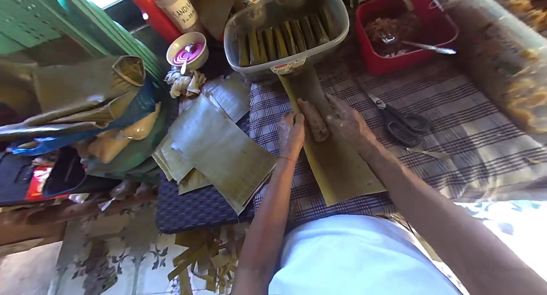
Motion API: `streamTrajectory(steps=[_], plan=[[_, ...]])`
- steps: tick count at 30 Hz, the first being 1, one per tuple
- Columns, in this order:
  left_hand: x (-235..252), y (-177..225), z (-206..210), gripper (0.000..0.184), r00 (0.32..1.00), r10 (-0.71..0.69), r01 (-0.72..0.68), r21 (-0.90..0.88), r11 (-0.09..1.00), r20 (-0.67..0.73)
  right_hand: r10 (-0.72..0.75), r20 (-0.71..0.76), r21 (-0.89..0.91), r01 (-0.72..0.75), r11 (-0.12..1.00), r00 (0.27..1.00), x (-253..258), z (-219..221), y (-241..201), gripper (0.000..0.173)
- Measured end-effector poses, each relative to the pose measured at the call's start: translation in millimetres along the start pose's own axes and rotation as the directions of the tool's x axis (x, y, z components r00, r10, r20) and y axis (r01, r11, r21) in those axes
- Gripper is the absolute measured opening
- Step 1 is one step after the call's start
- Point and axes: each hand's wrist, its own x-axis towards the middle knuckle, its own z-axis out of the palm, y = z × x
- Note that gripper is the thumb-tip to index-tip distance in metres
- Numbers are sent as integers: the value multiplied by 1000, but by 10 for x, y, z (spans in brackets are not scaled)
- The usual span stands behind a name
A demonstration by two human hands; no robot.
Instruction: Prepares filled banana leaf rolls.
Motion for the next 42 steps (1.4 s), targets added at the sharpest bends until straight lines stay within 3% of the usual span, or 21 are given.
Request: streamTrajectory(steps=[1, 3, 5, 7, 9, 13, 15, 17, 19, 23, 26, 28, 32, 37, 40, 42], plan=[[-33, 56, 41, 37, 999, -37, 36, -65, 997, -14, 1, -18, 25, -1, 1000, 1000, -42, 79, -61, 55], [-134, 145, 95, 44, 986, -164, 157, -369, 916, 12, -23, -47, 85, 27, 996, 999, -182, 260, -259, 50], [-218, 211, 112, 42, 961, -259, 256, -669, 697, 99, -223, -84, -100, 215, 972, 971, -321, 463, -317, 47], [-328, 316, 50, 39, 954, -219, 287, -839, 463, 206, -455, -50, -314, 418, 852, 889, -370, 604, -286, 47], [-421, 374, -20, 44, 955, -168, 292, -878, 378, 245, -516, -3, -416, 468, 780, 857, -285, 554, -240, 48], [-526, 422, -14, 48, 959, -125, 282, -891, 355, 253, -377, -23, -364, 343, 866, 926, -205, 345, -336, 47], [-514, 405, -21, 46, 956, -93, 294, -899, 326, 279, -440, -9, -306, 417, 856, 898, -352, 465, -440, 45], [-510, 368, -46, 43, 952, -68, 307, -925, 224, 300, -509, 68, -311, 503, 807, 858, -432, 527, -449, 45], [-552, 286, -30, 47, 956, -42, 290, -923, 252, 289, -514, 90, -375, 507, 776, 853, -338, 460, -330, 46], [-622, 226, 56, 53, 956, -23, 285, -910, 300, 292, -331, 18, -343, 317, 884, 943, -272, 340, -320, 45], [-596, 187, 35, 46, 942, -38, 335, -920, 204, 335, -410, 57, -273, 409, 871, 910, -535, 496, -382, 45], [-614, 153, 29, 46, 942, -28, 333, -917, 221, 335, -435, 71, -321, 434, 842, 898, -491, 461, -287, 45], [-665, 144, 64, 52, 948, -23, 309, -901, 305, 317, -262, -20, -331, 241, 913, 965, -340, 339, -194, 47], [-553, 62, 28, 45, 925, -77, 379, -906, 189, 371, -351, 87, -196, 362, 911, 932, -581, 516, -281, 45], [-464, -65, 33, 44, 956, -117, 292, -911, 292, 269, -89, 72, -72, 94, 993, 993, -302, 236, -233, 43], [-502, -145, 51, 43, 965, -149, 253, -904, 345, 214, 28, 119, 34, -33, 999, 992, -258, -34, -141, 48]])
